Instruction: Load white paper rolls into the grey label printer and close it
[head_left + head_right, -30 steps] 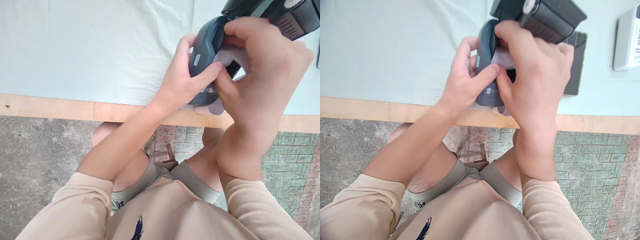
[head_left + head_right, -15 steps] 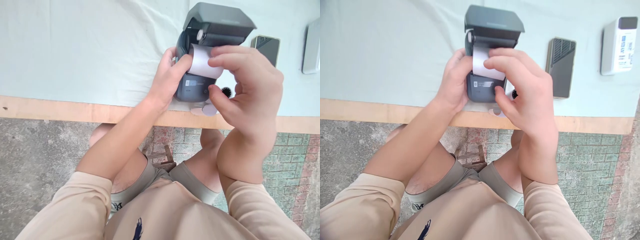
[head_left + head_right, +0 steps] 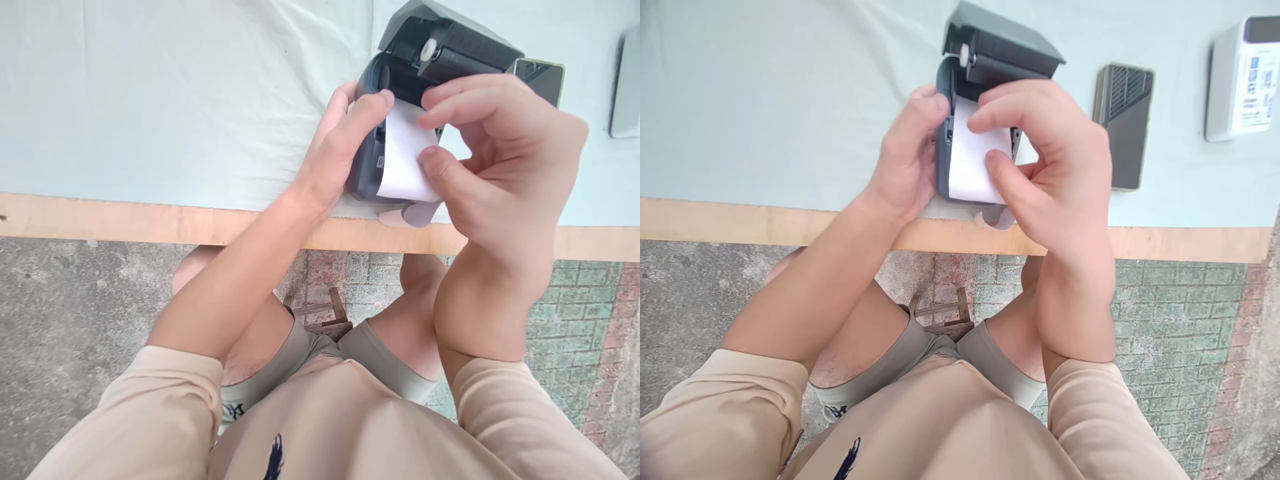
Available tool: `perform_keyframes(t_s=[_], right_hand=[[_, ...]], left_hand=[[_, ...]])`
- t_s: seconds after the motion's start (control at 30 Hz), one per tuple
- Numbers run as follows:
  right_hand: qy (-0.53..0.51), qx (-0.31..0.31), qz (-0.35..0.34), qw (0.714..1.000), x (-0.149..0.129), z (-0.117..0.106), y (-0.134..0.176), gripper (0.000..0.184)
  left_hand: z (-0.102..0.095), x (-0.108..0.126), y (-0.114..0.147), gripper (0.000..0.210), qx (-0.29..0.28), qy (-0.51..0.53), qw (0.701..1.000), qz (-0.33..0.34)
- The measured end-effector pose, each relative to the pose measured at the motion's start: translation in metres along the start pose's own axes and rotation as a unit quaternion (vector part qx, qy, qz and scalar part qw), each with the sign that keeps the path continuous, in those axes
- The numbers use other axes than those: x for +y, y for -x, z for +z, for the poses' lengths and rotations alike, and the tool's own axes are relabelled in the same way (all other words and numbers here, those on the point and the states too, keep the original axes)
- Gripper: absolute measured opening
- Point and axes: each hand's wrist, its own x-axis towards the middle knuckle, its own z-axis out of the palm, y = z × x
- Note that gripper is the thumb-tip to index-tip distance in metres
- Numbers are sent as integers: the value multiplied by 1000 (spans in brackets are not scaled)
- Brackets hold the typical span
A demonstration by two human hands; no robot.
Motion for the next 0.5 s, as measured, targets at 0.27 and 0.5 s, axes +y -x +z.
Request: perform_keyframes(t_s=[0.27, 0.5], right_hand=[[124, 42, -15, 991, 10, -8, -1, 10], [116, 32, -45, 992, 23, -14, -5, 31]], left_hand=[[-18, -9, -9, 38, -119, -139, 979, 91], [-12, -5, -6, 39, -169, -84, 979, 82]])
